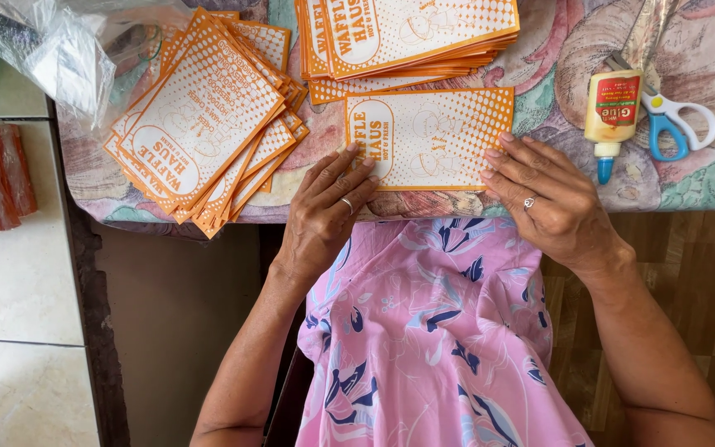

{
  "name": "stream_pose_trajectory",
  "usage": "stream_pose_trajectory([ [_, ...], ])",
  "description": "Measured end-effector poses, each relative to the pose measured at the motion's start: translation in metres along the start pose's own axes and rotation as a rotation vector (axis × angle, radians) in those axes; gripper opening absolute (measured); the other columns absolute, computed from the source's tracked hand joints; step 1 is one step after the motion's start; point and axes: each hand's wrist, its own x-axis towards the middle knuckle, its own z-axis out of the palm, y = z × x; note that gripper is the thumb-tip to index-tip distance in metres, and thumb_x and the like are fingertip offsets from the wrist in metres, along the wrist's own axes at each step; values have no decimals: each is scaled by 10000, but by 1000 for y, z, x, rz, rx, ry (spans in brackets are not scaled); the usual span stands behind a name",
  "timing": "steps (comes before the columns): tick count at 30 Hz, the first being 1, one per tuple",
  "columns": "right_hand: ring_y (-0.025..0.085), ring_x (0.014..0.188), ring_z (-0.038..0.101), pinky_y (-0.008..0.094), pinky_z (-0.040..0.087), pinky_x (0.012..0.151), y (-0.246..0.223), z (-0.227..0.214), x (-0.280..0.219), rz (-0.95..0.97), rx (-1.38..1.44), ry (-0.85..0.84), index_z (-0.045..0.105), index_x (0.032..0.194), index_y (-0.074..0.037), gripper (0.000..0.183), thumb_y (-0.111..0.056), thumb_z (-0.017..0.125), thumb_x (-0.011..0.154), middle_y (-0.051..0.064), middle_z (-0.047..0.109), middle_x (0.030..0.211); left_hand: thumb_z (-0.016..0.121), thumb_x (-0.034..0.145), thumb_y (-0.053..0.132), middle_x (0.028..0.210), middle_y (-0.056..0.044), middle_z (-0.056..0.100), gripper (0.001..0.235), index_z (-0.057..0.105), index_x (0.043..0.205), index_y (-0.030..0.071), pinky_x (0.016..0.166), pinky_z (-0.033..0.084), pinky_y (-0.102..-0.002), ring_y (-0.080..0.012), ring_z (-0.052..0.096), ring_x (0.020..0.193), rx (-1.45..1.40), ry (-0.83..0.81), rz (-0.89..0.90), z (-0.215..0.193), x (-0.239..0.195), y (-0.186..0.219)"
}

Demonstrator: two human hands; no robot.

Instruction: Applying glue to the edges of paper bags, folding them, and stacking them in organized piles.

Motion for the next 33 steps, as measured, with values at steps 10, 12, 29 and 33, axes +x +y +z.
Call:
stream_pose_trajectory([
  [10,490,1238,666,576,559,1068,4,3,-6,-16,64,37,741,1083,99,107,88,722,979,269,711,1242,660,1034,10,1301,-179,689,144,708,1165,-26,1078,529,-524,-396,640,1283,-15,68,-22,5,1,4],
  [12,492,1208,683,575,570,1050,3,3,-4,-35,37,51,743,1051,99,77,82,733,977,261,727,1206,670,1030,20,1292,-171,693,128,709,1146,-19,1071,535,-520,-390,647,1272,-14,76,-15,6,-1,3],
  [29,442,1209,697,510,577,1065,9,-6,-11,189,236,110,710,1120,98,110,93,661,1021,297,700,1251,667,1037,12,1310,-198,675,167,679,1200,-20,1083,526,-525,-401,627,1296,14,34,-8,2,2,10],
  [33,491,1150,711,560,583,1090,8,-21,5,272,198,205,703,1148,187,107,153,632,1076,364,703,1197,735,1034,86,1396,-216,609,277,658,1296,44,1142,493,-557,-437,582,1353,67,-41,5,-1,-1,13],
])
